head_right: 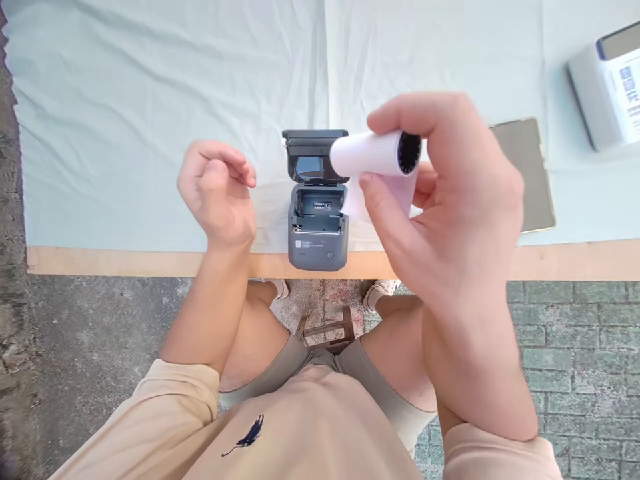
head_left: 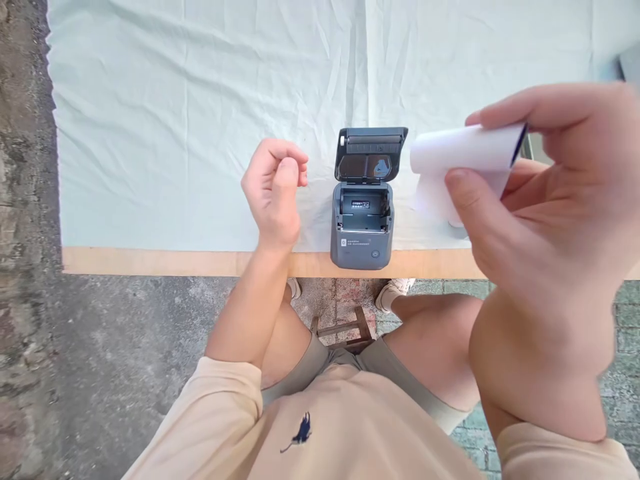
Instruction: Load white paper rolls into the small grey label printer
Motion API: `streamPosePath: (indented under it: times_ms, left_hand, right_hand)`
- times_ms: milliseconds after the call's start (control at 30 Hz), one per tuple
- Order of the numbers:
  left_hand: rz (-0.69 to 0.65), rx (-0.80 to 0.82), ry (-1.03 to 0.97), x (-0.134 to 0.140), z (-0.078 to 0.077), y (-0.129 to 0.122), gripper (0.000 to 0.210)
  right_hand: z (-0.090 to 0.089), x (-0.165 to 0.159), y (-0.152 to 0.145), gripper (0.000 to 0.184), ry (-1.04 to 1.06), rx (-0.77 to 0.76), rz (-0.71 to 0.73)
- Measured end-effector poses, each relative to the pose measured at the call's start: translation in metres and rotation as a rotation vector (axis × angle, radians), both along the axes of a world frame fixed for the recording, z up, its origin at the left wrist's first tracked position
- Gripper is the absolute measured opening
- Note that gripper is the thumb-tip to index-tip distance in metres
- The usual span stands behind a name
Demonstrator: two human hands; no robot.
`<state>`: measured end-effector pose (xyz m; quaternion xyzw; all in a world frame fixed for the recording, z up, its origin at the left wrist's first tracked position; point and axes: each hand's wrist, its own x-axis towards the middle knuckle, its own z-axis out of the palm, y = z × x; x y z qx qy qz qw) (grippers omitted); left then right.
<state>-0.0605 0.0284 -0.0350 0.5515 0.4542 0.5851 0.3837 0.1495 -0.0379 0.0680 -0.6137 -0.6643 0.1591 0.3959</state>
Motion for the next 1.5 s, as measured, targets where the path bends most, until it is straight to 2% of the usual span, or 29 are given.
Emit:
streamPosePath:
  times_ms: [67, 167, 200, 233, 300, 367, 467, 533, 633, 700, 800, 833, 900, 1000, 1100, 1200, 1267, 1300, 1333, 1400, 1500]
  left_hand:
    - [-0.038, -0.031, -0.057, 0.001, 0.006, -0.003, 0.029]
    - [-0.211, -0.069, -0.141, 0.003, 0.016, -0.009, 0.016]
    - [-0.306, -0.071, -0.111, 0.004, 0.019, -0.011, 0.020]
    - [-0.365, -0.042, -0.093, 0.004, 0.022, -0.013, 0.031]
    - [-0.449, -0.023, -0.018, 0.004, 0.028, -0.018, 0.040]
    - [-0.464, -0.064, 0.023, 0.004, 0.031, -0.021, 0.034]
    - [-0.418, -0.160, 0.045, 0.004, 0.029, -0.023, 0.030]
    - [-0.371, -0.192, 0.061, 0.005, 0.026, -0.023, 0.041]
    - [-0.357, -0.211, 0.065, 0.007, 0.020, -0.021, 0.058]
    - [-0.390, -0.186, 0.023, 0.010, 0.017, -0.020, 0.054]
    - [-0.402, -0.037, -0.078, 0.015, 0.008, -0.018, 0.044]
    - [-0.403, 0.045, -0.117, 0.016, 0.005, -0.017, 0.045]
    - [-0.430, 0.103, -0.154, 0.018, -0.001, -0.014, 0.047]
    - [-0.481, 0.060, -0.125, 0.019, -0.004, -0.011, 0.052]
    - [-0.511, 0.017, -0.085, 0.016, 0.000, -0.013, 0.056]
    - [-0.408, -0.002, -0.086, 0.010, 0.009, -0.019, 0.046]
    - [-0.179, -0.063, 0.023, 0.004, 0.017, -0.025, 0.029]
    - [-0.048, -0.136, 0.145, 0.002, 0.021, -0.028, 0.031]
    - [-0.007, -0.222, 0.312, 0.000, 0.025, -0.031, 0.038]
    - [-0.040, -0.329, 0.565, 0.002, 0.030, -0.037, 0.051]
    - [-0.177, -0.399, 0.707, 0.016, 0.028, -0.045, 0.056]
  right_hand:
    - [0.001, -0.009, 0.003, 0.028, 0.162, 0.007, 0.021]
    - [-0.012, -0.022, 0.010, 0.023, 0.319, 0.012, 0.076]
    - [-0.017, -0.026, 0.012, 0.023, 0.334, 0.000, 0.121]
    - [-0.021, -0.029, 0.014, 0.024, 0.335, -0.020, 0.183]
    - [-0.026, -0.036, 0.015, 0.028, 0.345, -0.063, 0.331]
    - [-0.029, -0.040, 0.014, 0.036, 0.398, -0.126, 0.411]
    - [-0.033, -0.043, 0.009, 0.047, 0.528, -0.213, 0.363]
    - [-0.038, -0.043, 0.006, 0.049, 0.593, -0.198, 0.326]
    - [-0.046, -0.040, 0.004, 0.049, 0.649, -0.132, 0.344]
    - [-0.050, -0.038, 0.004, 0.041, 0.610, -0.091, 0.339]
    - [-0.052, -0.035, 0.006, 0.030, 0.452, 0.003, 0.321]
    - [-0.052, -0.034, 0.006, 0.031, 0.392, 0.040, 0.349]
    - [-0.051, -0.032, 0.005, 0.036, 0.255, 0.110, 0.405]
    - [-0.051, -0.031, 0.003, 0.045, 0.065, 0.178, 0.374]
    - [-0.055, -0.028, 0.000, 0.038, 0.032, 0.233, 0.298]
    - [-0.065, -0.024, 0.000, 0.031, 0.096, 0.225, 0.203]
    - [-0.074, -0.021, 0.001, 0.027, 0.167, 0.171, 0.138]
    - [-0.078, -0.021, 0.002, 0.025, 0.203, 0.140, 0.109]
    - [-0.082, -0.022, 0.003, 0.024, 0.231, 0.109, 0.090]
    - [-0.087, -0.025, 0.004, 0.024, 0.252, 0.041, 0.081]
    - [-0.091, -0.032, 0.006, 0.025, 0.210, -0.032, 0.110]
